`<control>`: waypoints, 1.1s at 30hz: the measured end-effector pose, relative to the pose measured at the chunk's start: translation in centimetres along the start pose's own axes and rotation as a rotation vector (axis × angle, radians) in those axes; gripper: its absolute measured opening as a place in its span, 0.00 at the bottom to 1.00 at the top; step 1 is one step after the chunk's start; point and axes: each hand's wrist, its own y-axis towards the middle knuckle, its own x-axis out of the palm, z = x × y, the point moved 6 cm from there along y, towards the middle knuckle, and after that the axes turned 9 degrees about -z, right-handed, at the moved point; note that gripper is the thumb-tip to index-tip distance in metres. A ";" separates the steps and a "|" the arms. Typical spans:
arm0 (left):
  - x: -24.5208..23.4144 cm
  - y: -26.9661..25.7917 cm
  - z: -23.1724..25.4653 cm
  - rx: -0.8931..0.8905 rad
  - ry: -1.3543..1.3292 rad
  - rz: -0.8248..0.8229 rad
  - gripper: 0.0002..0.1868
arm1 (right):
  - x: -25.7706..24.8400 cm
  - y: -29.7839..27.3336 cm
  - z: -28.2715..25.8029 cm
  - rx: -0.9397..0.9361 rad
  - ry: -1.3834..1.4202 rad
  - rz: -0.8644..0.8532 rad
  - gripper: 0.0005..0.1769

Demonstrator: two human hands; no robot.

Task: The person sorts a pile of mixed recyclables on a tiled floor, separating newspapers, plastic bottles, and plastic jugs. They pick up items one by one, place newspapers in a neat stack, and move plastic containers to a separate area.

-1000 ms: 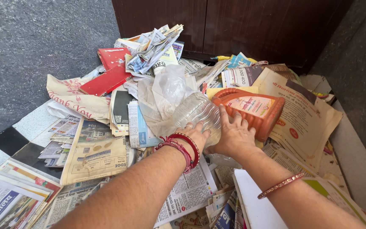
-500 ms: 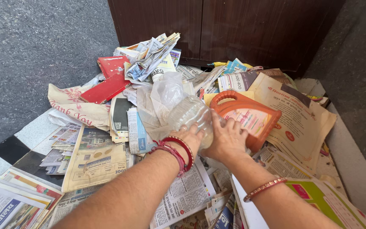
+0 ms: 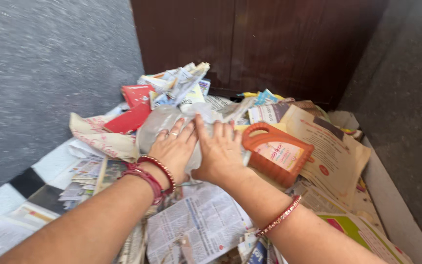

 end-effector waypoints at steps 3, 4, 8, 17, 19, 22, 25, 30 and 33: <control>-0.9 -3.1 -2.7 0.028 0.022 0.003 0.72 | -1.3 -0.1 -3.9 -0.145 0.057 -0.181 0.83; -1.2 -4.4 -3.6 0.045 0.013 0.013 0.77 | -2.0 -0.3 -5.3 -0.222 0.063 -0.190 0.83; -0.9 -9.7 -7.3 -0.048 0.114 -0.131 0.77 | -3.7 -1.1 -10.6 -0.449 0.054 -0.285 0.82; -2.5 -22.6 -16.2 -0.532 -0.250 -0.026 0.80 | -8.5 0.8 -21.3 -0.644 0.156 0.031 0.61; -2.9 -25.9 -18.9 -0.657 -0.365 0.064 0.82 | -9.9 1.6 -22.7 -0.592 0.318 0.188 0.55; -3.1 -30.8 -21.6 -0.751 -0.442 0.181 0.84 | -10.9 3.1 -25.6 -0.515 0.592 0.181 0.54; -3.0 -35.7 -23.4 -0.842 -0.540 0.235 0.85 | -11.3 3.8 -30.5 -0.523 0.854 -0.014 0.59; -3.9 -43.6 -25.2 -0.870 -0.544 0.384 0.86 | -13.6 2.1 -39.6 -0.685 1.061 -0.204 0.62; -4.1 -48.2 -26.4 -0.927 -0.530 0.373 0.87 | -15.0 0.6 -44.1 -0.751 1.166 -0.310 0.61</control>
